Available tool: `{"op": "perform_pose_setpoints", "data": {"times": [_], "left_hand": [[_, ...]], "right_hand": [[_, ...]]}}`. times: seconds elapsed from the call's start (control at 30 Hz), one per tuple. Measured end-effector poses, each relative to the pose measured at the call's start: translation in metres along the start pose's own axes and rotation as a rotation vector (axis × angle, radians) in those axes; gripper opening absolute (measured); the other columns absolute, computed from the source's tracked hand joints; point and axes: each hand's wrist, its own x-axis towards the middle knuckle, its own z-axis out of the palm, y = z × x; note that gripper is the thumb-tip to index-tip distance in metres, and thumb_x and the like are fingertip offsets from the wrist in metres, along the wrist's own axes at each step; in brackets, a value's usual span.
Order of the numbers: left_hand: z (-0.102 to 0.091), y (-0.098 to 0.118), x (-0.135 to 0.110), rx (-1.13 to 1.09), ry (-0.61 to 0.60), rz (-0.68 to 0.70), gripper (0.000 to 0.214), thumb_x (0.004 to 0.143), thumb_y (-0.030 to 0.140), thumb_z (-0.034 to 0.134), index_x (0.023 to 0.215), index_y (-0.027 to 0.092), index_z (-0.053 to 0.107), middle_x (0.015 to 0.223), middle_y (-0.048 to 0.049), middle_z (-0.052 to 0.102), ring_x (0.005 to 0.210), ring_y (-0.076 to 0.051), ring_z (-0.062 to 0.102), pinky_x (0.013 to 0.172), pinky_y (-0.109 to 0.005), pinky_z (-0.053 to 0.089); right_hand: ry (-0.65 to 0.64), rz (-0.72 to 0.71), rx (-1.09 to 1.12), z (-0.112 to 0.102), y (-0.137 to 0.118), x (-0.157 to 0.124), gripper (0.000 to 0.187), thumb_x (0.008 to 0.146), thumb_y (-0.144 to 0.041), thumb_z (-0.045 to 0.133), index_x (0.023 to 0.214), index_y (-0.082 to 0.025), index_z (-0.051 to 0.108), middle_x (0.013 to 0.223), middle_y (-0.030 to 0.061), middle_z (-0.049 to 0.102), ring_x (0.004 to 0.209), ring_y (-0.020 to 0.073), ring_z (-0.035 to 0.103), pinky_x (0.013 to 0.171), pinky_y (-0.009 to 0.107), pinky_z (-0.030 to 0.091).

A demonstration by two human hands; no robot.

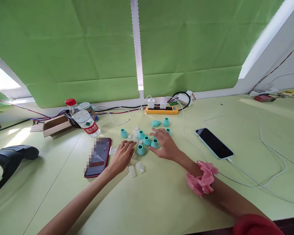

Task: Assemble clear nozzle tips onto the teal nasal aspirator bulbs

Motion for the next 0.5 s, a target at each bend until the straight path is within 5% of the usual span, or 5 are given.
{"op": "perform_pose_setpoints", "data": {"times": [0.23, 0.5], "left_hand": [[0.021, -0.013, 0.056, 0.013, -0.073, -0.152, 0.028, 0.08, 0.036, 0.046, 0.085, 0.016, 0.064, 0.084, -0.0102, 0.056, 0.091, -0.025, 0.046, 0.072, -0.034, 0.041], [0.01, -0.022, 0.056, -0.009, -0.093, -0.228, 0.023, 0.07, 0.036, 0.056, 0.074, 0.016, 0.065, 0.075, -0.006, 0.058, 0.084, -0.021, 0.05, 0.063, -0.027, 0.041]], "right_hand": [[-0.172, 0.045, -0.197, 0.039, 0.001, 0.007, 0.032, 0.08, -0.034, 0.048, 0.106, -0.017, 0.051, 0.095, 0.0086, 0.063, 0.091, 0.0236, 0.05, 0.081, 0.04, 0.026], [-0.176, 0.117, -0.219, 0.031, 0.02, 0.017, 0.025, 0.079, -0.036, 0.049, 0.098, -0.019, 0.053, 0.086, 0.0069, 0.065, 0.091, 0.0227, 0.05, 0.083, 0.041, 0.018]]}}
